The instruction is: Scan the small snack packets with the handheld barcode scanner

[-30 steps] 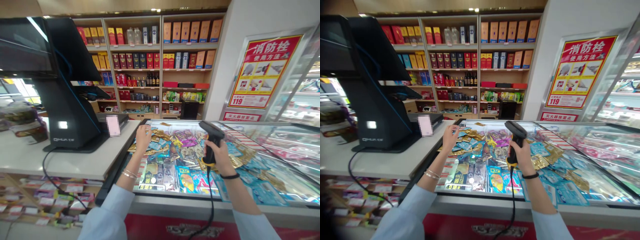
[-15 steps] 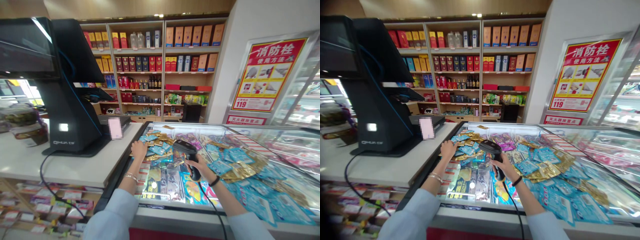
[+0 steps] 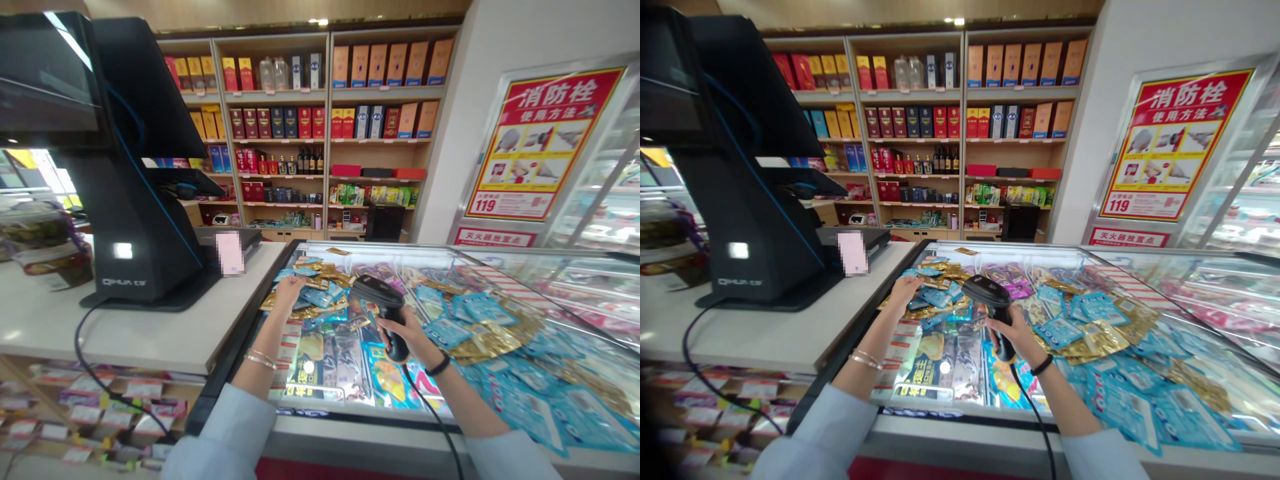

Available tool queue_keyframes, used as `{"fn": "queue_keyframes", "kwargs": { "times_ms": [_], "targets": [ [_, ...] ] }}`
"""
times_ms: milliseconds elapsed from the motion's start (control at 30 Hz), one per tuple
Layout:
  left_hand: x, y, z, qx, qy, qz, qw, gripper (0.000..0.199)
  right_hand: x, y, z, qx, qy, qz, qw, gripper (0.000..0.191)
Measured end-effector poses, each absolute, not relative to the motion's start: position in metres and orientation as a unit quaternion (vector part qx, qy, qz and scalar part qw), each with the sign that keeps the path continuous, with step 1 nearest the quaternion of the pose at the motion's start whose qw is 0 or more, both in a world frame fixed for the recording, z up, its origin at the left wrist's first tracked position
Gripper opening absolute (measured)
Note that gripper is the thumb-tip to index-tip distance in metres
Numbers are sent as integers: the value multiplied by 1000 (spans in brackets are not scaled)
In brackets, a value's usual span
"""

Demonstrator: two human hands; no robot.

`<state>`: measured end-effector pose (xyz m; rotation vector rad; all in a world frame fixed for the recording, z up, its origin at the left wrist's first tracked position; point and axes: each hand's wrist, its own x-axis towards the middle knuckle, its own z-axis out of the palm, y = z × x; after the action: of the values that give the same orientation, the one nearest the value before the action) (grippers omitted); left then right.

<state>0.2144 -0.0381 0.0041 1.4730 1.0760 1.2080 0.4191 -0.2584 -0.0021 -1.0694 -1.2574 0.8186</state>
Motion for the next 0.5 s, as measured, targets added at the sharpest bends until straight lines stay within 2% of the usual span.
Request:
{"fn": "queue_keyframes", "kwargs": {
  "times_ms": [67,133,367,500],
  "targets": [
    [216,-45,9,542,393,500,550,22,418,-260,-1,-459,-548,348,607,36],
    [217,-51,13,500,380,511,586,19,417,-262,1,-457,-555,343,604,35],
    [224,-64,4,389,427,564,591,5,417,-266,0,-448,-563,347,601,30],
    [230,-70,1,355,419,559,621,6,420,-271,-3,-461,-548,337,611,30]
  ]
}}
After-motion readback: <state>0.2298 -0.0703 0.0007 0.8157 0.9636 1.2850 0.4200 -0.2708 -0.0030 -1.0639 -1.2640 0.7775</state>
